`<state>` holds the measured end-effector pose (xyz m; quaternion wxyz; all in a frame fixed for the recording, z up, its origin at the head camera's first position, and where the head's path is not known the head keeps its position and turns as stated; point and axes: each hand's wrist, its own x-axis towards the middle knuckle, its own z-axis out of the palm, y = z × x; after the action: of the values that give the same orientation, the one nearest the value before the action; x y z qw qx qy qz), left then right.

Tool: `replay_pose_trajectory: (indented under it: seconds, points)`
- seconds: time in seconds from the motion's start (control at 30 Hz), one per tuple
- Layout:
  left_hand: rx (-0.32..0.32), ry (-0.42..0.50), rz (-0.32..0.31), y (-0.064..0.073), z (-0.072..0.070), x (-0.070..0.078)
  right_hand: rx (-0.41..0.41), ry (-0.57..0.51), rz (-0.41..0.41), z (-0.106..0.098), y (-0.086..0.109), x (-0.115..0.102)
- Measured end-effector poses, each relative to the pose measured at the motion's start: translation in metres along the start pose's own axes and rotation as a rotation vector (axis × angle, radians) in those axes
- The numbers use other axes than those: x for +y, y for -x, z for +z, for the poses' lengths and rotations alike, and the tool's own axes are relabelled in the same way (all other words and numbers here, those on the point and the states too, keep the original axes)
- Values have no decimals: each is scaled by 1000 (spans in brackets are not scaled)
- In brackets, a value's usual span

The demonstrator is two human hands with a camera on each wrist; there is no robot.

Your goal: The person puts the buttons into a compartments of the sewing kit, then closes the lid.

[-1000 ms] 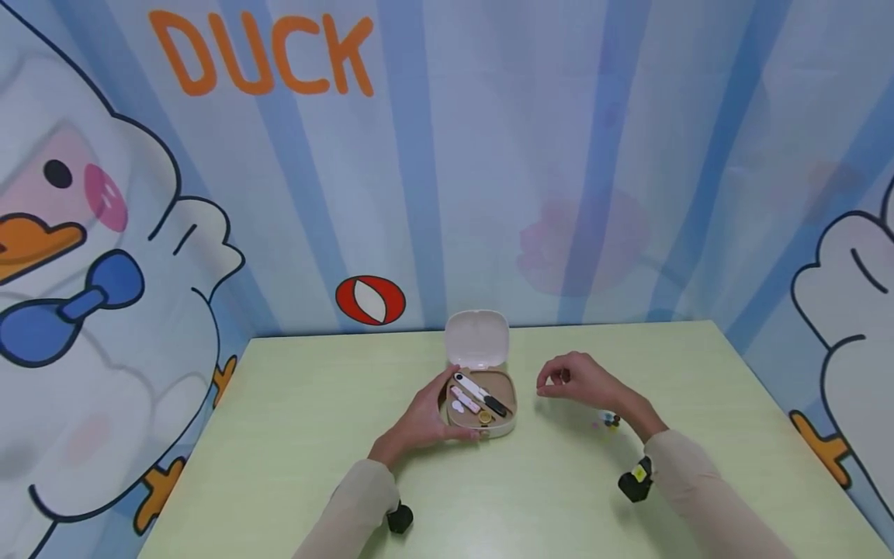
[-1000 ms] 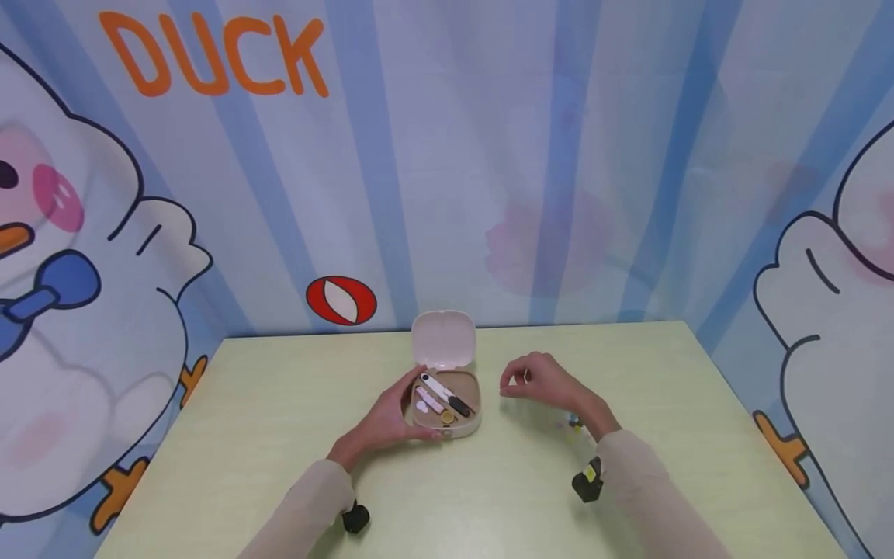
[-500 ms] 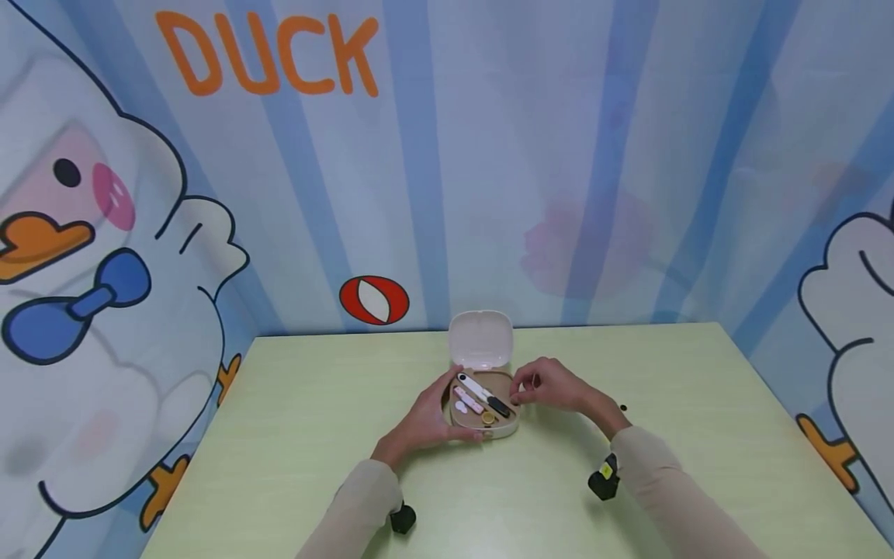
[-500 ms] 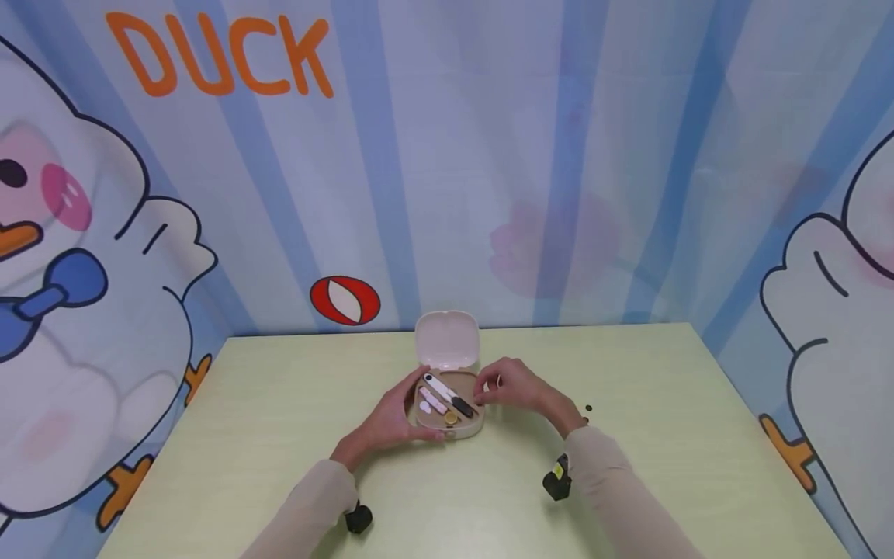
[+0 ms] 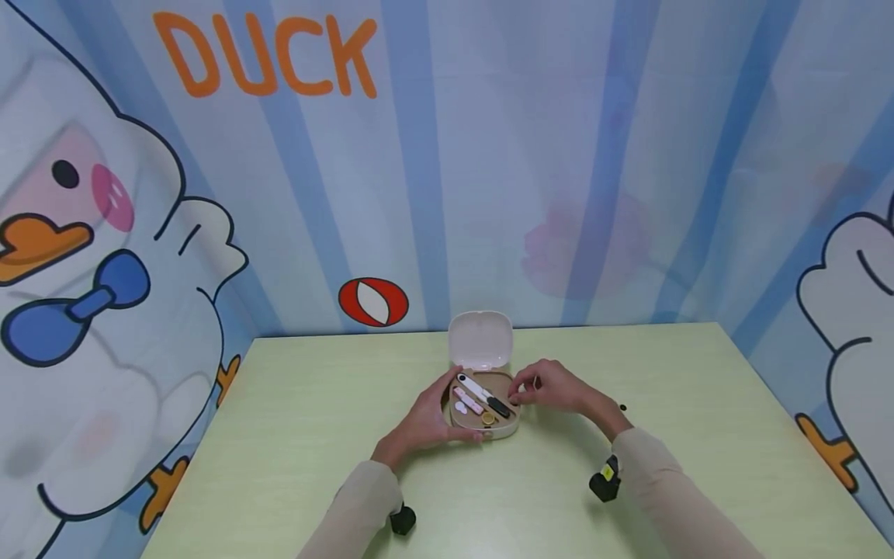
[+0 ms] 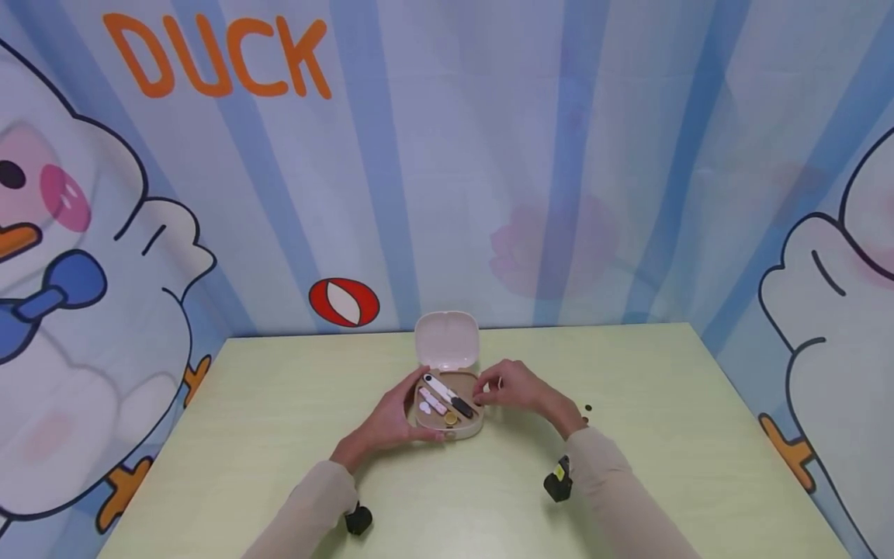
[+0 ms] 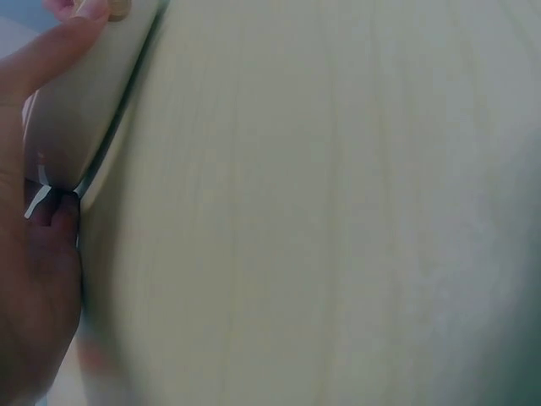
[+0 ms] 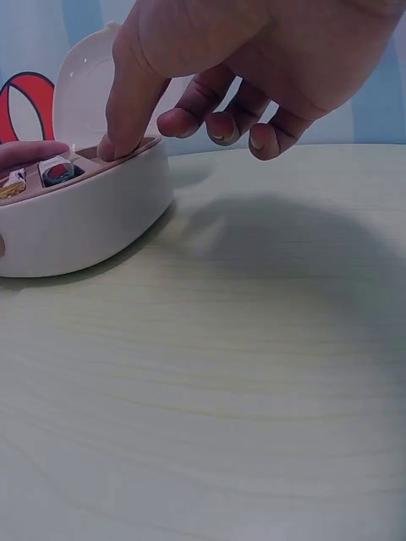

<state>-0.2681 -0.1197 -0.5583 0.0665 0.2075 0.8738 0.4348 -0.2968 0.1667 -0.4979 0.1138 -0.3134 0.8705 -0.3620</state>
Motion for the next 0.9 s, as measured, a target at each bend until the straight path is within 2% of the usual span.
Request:
replay_pose_trajectory:
  seconds: [0.17,0.47,0.9]
  points:
    - [-1,15,15,1,-1,0,26,6,14,-8,13,4]
    - [4,11,21,1,-1,-2,91,16,47,-32,54,24]
    - [-1,29,23,0,1,-2,113,4,88,-48,111,54]
